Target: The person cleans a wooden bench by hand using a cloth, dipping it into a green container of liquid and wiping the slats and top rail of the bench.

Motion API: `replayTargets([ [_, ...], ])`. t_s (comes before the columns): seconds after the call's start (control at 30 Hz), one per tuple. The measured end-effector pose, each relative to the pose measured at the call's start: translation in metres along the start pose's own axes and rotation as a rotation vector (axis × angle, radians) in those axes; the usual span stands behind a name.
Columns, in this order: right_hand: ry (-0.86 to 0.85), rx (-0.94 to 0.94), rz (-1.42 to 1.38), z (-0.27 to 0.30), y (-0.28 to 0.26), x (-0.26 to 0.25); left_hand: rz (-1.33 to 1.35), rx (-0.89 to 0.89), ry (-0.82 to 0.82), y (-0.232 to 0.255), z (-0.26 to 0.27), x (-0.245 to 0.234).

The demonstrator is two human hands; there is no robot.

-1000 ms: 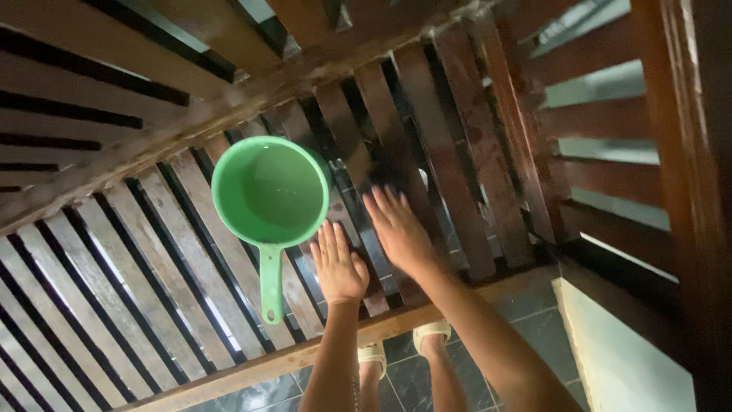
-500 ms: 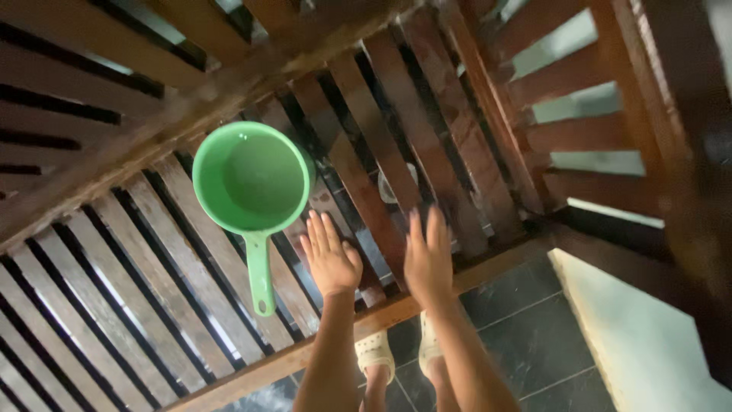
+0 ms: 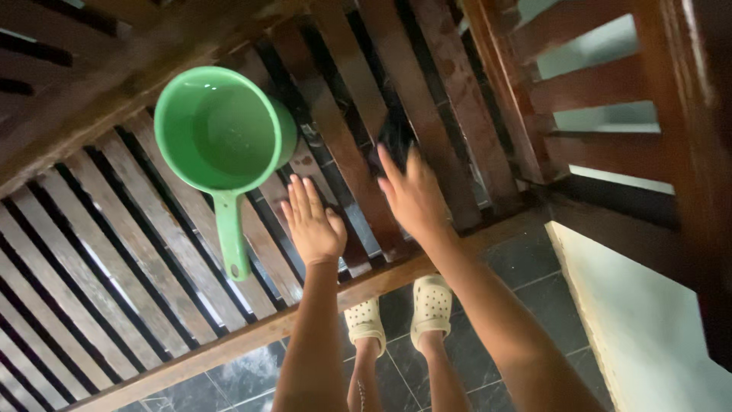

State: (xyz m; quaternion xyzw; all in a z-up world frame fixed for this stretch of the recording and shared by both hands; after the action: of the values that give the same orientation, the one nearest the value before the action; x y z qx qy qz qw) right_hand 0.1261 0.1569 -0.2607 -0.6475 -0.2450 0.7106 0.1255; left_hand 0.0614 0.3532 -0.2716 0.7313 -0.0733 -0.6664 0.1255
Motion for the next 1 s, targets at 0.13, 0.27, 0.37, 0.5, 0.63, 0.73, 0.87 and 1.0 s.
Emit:
replayTargets([
  [0.13,0.112,-0.106,-0.078,0.083,0.032,-0.013,-0.011,0.021,0.015,0.002,0.000,-0.003],
  [0.27,0.076,-0.100,-0.162,0.106,0.061,-0.010,-0.019,0.048,0.034,0.006,0.001,-0.006],
  [0.37,0.198,-0.047,-0.197,0.111,0.070,-0.054,-0.026,0.042,0.051,0.009,0.002,-0.008],
  [0.5,0.436,0.059,-0.326,0.132,0.083,-0.131,-0.035,0.086,0.079,0.018,0.004,-0.011],
  [0.63,0.405,0.050,-0.424,0.096,0.080,-0.121,-0.058,0.117,0.068,0.057,0.004,-0.009],
  [0.73,0.226,0.079,0.071,0.068,0.075,-0.071,-0.010,0.110,0.028,0.103,-0.014,0.014],
  [0.87,0.163,0.062,-0.039,0.086,0.086,-0.039,-0.107,0.034,-0.031,0.127,-0.052,0.037],
  [1.0,-0.010,0.031,0.079,0.085,0.086,-0.021,-0.022,-0.051,-0.016,0.120,-0.052,0.039],
])
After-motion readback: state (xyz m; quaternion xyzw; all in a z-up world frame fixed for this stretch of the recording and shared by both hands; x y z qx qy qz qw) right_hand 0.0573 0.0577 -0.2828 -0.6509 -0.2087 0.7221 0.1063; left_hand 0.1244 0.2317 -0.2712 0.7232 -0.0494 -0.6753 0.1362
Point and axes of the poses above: each hand's wrist, its own z-axis away from the middle knuckle, its own x-axis out of the palm, y = z × x, the point moved 9 cm from there along -z, towards the middle knuckle, and after that the axes turned 6 degrees about x, right-handed, at the moved point
